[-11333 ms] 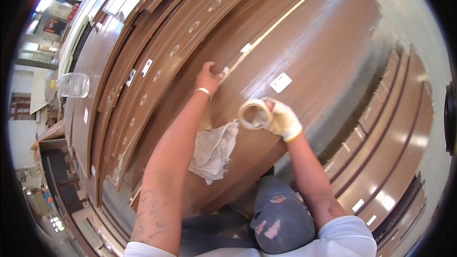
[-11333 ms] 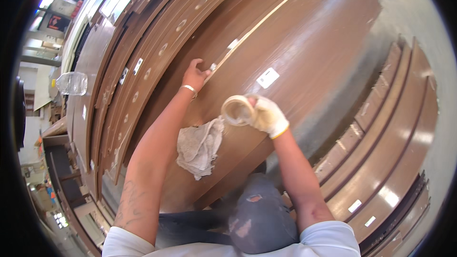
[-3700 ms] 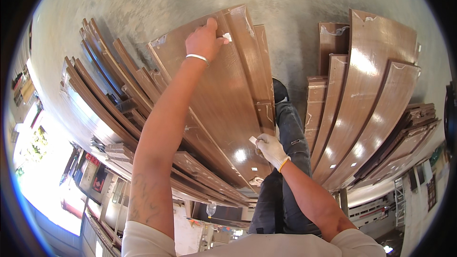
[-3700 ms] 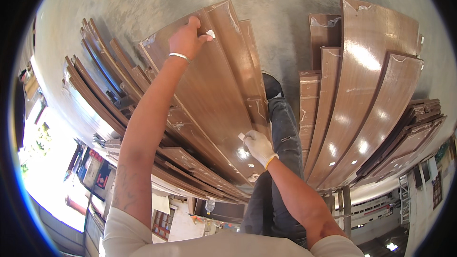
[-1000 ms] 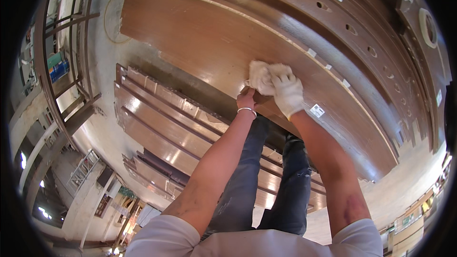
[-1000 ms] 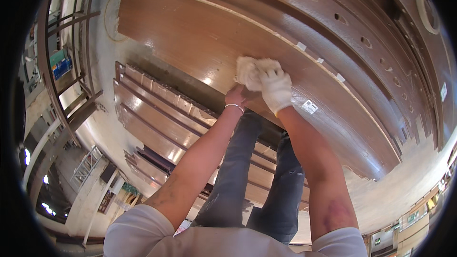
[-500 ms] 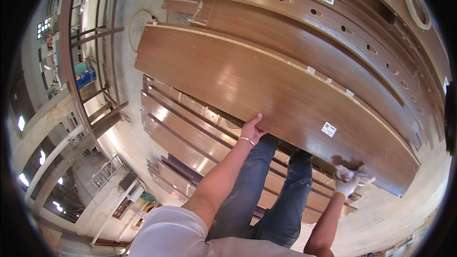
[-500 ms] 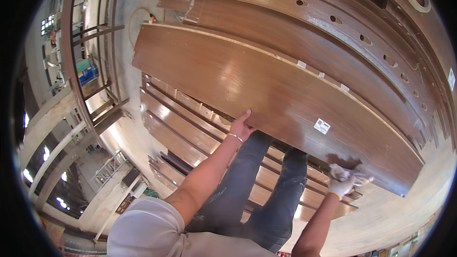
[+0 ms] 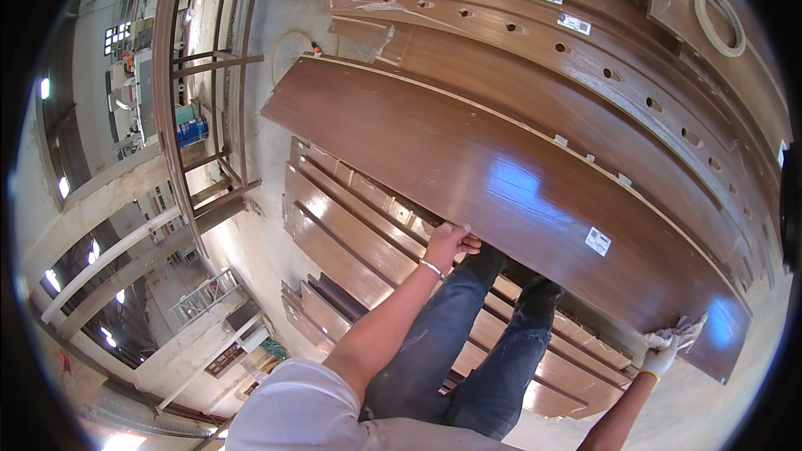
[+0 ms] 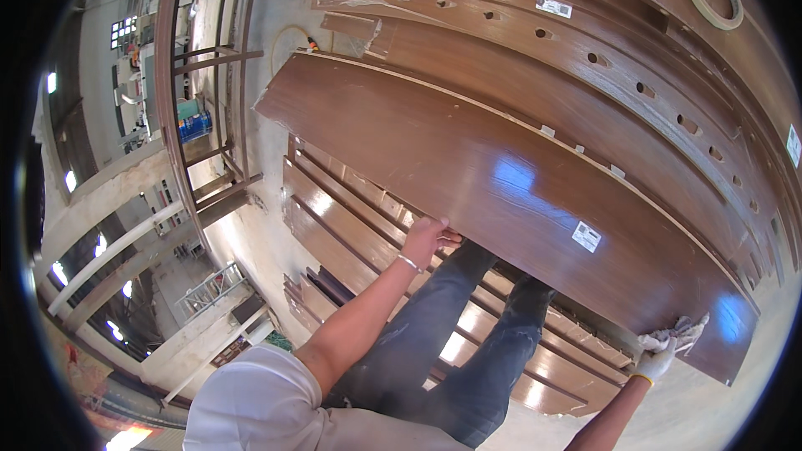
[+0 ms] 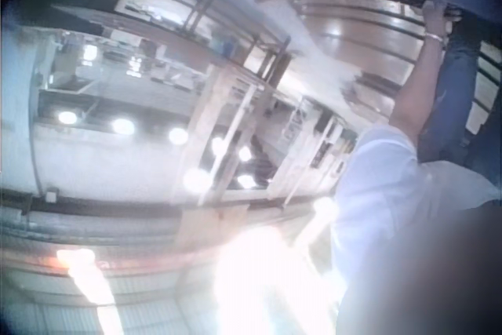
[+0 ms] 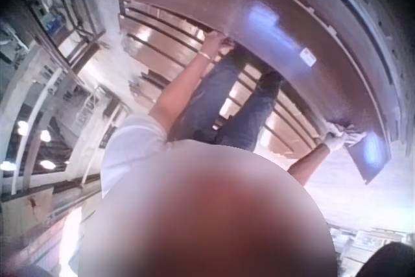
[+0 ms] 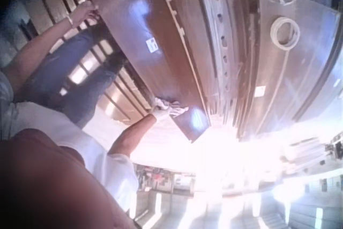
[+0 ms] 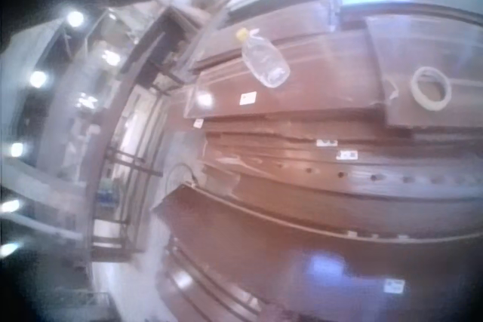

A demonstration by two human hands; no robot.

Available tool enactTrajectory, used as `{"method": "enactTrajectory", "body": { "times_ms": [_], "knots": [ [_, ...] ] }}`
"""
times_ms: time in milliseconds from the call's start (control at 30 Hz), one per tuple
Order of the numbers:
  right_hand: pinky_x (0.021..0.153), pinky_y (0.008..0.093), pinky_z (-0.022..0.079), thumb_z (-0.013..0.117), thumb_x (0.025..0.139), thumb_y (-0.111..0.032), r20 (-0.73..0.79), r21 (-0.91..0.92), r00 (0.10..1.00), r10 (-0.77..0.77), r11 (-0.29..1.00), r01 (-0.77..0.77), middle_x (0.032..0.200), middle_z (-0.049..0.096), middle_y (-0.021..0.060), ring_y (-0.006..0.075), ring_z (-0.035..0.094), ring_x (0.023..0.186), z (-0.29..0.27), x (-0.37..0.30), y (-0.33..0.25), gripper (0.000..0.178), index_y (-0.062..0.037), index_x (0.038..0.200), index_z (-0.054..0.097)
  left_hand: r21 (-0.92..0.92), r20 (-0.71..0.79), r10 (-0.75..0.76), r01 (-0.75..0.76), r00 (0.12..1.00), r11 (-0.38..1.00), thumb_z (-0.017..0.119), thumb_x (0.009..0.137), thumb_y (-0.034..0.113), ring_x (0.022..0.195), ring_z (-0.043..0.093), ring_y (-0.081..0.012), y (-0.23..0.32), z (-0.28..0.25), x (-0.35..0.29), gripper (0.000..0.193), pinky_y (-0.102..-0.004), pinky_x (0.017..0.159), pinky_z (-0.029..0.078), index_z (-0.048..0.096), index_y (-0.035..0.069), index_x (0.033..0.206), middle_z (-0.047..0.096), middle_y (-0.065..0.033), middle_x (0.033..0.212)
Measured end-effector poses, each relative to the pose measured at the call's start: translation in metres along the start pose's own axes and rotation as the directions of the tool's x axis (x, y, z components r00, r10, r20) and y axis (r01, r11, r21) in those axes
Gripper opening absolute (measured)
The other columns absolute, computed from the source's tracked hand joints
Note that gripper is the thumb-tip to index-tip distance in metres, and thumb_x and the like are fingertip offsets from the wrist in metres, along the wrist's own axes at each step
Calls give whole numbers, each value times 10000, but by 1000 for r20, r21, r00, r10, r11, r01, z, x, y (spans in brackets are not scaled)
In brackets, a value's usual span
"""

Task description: The person wipes large curved wooden panels with a cloth, applies masking tape along seams, and uses a spray bottle to wet the cloth before continuing to wipe. The person handles multiple panels, flipping and repositioning them while cleaning.

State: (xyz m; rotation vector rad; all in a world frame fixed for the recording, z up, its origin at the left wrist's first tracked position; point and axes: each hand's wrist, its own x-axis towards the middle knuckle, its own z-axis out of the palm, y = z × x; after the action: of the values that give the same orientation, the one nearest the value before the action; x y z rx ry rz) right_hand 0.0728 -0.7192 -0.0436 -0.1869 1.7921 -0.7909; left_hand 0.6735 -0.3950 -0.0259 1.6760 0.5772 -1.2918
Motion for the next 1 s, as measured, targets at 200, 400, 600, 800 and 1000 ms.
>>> {"method": "enactTrajectory", "body": {
  "times_ms": [200,400,600,800,1000],
  "knots": [
    [601,333,508,581,1044,-225,24,-139,1000,-5,990,9,789,547,-1,150,554,676,42,-30,-38,107,-135,987,570,857,493,600,-470,631,-210,689,846,98,1305,537,-380,57,37,-66,533,-523,1208,342,577,22,1362,604,-189,1319],
    [645,390,575,606,1030,-203,141,-194,989,-37,979,64,883,609,31,194,621,723,60,-39,-44,226,-116,1239,604,533,811,176,-580,558,-617,548,945,120,1515,367,-443,72,96,-8,635,-576,1265,261,434,19,1561,398,-226,1638],
    [633,339,581,638,1009,-146,13,-349,966,-257,904,245,936,705,93,204,687,732,59,-73,-71,252,-48,1241,638,528,840,212,-663,499,-531,666,805,45,1355,571,-380,105,97,-34,570,-501,1171,433,595,-5,1369,624,-194,1426],
    [603,336,567,649,997,-96,-64,-275,985,-162,951,139,886,701,116,201,681,689,43,-120,-78,239,34,1197,624,524,800,-42,-732,598,-436,666,754,-35,1271,635,-350,132,84,-79,550,-459,1083,511,629,12,1301,685,-177,1313],
    [640,333,570,651,978,-74,-78,-431,982,-171,894,121,867,710,99,204,697,725,44,-116,-47,205,57,1134,671,565,738,-150,-724,658,-397,659,765,-31,1204,682,-351,115,78,-55,508,-460,992,564,664,40,1268,718,-178,1275]
  ]
}}
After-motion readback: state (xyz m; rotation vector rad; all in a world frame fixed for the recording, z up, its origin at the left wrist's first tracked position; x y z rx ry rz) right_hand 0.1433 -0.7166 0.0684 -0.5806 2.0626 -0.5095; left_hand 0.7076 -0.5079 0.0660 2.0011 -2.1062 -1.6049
